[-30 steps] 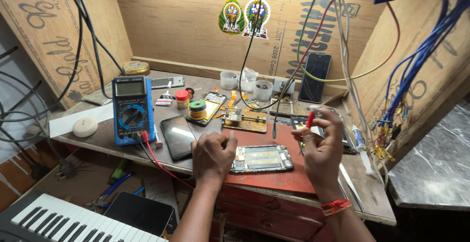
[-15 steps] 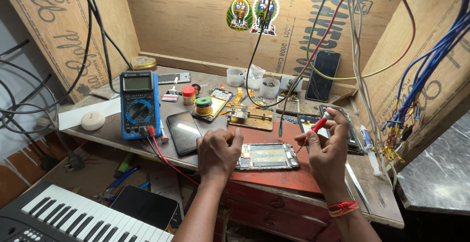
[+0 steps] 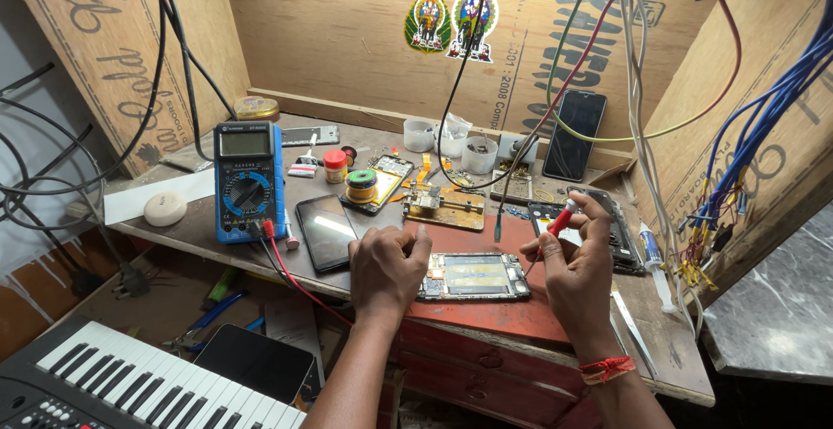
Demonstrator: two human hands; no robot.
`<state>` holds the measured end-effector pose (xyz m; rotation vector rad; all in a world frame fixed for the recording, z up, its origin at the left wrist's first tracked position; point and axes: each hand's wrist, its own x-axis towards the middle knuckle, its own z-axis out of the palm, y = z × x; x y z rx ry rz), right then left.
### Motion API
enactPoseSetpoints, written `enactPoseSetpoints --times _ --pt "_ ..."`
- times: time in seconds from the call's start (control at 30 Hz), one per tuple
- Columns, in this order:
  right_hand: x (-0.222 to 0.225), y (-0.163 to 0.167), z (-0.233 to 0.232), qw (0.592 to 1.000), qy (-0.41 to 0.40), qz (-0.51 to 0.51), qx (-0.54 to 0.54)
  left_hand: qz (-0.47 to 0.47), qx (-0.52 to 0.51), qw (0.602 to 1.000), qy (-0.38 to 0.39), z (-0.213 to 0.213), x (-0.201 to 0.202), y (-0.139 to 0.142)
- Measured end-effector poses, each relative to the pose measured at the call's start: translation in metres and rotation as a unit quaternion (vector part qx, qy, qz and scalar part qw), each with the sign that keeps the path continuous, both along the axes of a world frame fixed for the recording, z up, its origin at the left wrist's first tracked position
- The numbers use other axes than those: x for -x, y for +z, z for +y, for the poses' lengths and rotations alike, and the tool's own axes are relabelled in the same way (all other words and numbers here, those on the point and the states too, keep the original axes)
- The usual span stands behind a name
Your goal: The person works at an electronics repair bench disassembling a smartphone. They pick up the phone, open its back cover, remove the battery, and use a multimeter and a red marker to test and mark the phone's internal board while handling other phone parts on the bench.
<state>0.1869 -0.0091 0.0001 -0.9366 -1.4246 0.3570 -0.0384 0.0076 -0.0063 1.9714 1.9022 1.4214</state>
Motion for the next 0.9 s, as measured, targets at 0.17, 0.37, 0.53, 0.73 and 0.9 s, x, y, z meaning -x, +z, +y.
enactPoseSetpoints --times 0.17,0.37,0.53,0.73,0.9 --pt "-0.0021 -0.0026 -0.0015 0.995 -0.058 -0.077 -0.034 0.001 -0.002 1.0 -0.001 -0.0001 0.0 -0.0004" --pt "-0.0036 -0.0066 0.0003 0.996 -0.037 -0.071 -0.047 0.002 0.02 1.0 0.0 -0.0004 0.0004 0.001" --pt "-0.0038 -0.0058 -0.0011 0.999 -0.024 -0.046 -0.003 0.001 0.015 1.0 0.0 -0.0008 0.0006 0.0008" --pt "-0.0018 -0.0045 -0.0039 0.997 0.019 -0.052 -0.048 0.001 0.0 1.0 0.0 -0.0007 0.0006 -0.0004" --pt "0.0003 -0.0037 -0.0029 0.996 -0.048 -0.074 -0.026 -0.001 -0.001 1.0 0.0 -0.0004 0.0002 -0.0001"
